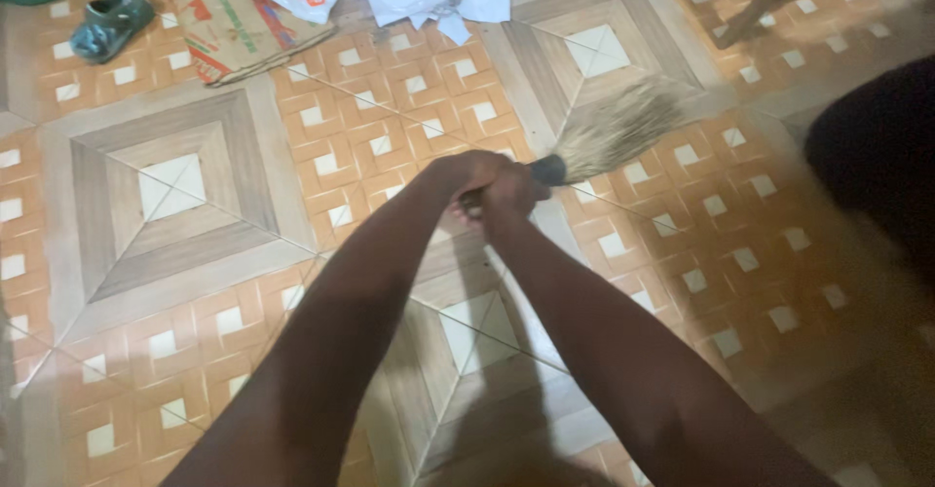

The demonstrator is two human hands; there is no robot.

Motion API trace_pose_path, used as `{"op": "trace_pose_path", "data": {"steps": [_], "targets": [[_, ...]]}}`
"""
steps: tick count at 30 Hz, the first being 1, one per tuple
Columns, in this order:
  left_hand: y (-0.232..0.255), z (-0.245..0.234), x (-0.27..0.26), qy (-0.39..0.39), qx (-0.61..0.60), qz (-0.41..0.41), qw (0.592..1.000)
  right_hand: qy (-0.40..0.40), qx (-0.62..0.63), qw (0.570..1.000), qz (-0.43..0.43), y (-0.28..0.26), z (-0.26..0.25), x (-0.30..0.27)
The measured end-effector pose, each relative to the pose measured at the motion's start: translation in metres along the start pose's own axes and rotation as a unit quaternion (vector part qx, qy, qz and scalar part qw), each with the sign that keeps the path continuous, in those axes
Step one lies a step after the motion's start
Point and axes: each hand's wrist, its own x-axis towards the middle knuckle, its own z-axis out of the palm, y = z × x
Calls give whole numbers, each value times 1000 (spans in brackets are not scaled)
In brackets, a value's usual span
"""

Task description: The person attaches a metal rod to a broom head using a hammer and then adjusts the assembly against a wall fixture in a bathroom.

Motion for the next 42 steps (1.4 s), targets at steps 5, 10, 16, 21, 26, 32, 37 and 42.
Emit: {"op": "trace_pose_path", "data": {"steps": [5,10,16,21,26,32,37,42], "targets": [[-41,-67,-52,98,-104,-86,986,-52,-39,998,-8,17,75,27],[-9,-95,-67,223,-192,37,955,-186,-49,970,-146,-44,105,41],[28,-79,14,136,-295,253,911,3,45,989,-144,-116,64,42],[60,-36,57,329,25,210,920,23,59,993,-101,-126,23,70],[71,-17,8,373,1,165,913,-144,0,989,-35,-137,26,115],[68,-9,-29,320,-338,183,866,-197,39,977,-69,-131,41,100],[52,-15,-24,271,-287,187,900,-84,57,994,-32,-133,25,44],[59,-17,3,207,-254,132,936,-119,-34,992,-36,-129,29,87]]}}
